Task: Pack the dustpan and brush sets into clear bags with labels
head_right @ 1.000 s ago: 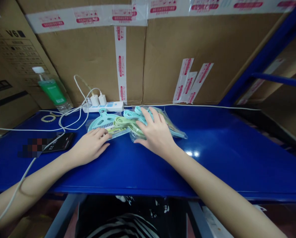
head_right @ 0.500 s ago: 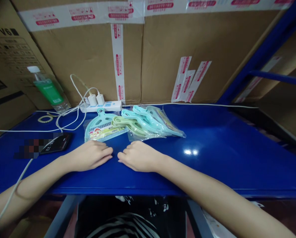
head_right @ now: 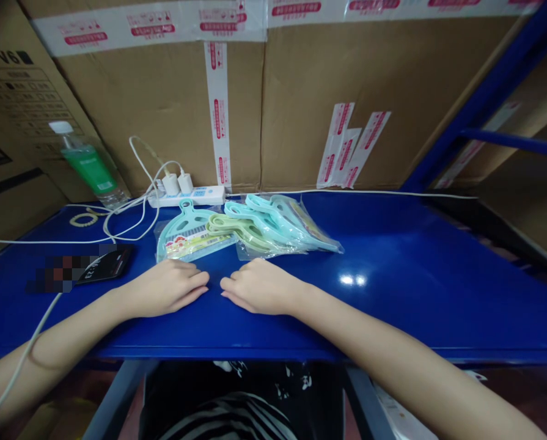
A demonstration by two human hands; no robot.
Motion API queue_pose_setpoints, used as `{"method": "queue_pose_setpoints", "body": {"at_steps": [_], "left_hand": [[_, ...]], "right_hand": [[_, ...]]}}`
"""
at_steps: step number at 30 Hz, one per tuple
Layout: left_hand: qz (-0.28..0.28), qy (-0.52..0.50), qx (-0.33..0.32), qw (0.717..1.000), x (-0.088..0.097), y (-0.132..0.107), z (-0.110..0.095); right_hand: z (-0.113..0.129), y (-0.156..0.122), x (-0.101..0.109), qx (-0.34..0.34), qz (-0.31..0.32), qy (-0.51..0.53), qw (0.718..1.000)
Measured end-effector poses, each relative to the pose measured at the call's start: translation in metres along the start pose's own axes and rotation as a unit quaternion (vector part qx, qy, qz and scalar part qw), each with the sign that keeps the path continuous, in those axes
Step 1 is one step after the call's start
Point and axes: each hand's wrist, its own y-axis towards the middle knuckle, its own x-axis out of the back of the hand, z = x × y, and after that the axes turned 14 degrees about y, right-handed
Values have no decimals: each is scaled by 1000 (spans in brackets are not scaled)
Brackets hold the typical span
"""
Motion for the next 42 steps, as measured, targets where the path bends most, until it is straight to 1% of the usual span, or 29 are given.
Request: {"method": "queue_pose_setpoints", "body": {"at_steps": [10,15,23,33,42], "left_hand": [[8,-4,1,1000,0,-1,0],[8,0,-1,1000,0,0,0],[7,1,2,1000,0,0,0],[6,-4,2,1000,-1,0,-1],[1,-7,0,1000,-2,0,0]], "right_hand": [[3,1,7,-3,16,-19,1000],[5,1,10,-28,46,-30,998],[6,3,13,-54,73,-27,995],[5,1,12,-63,69,-30,995],[5,1,13,-57,64,-26,996]]}}
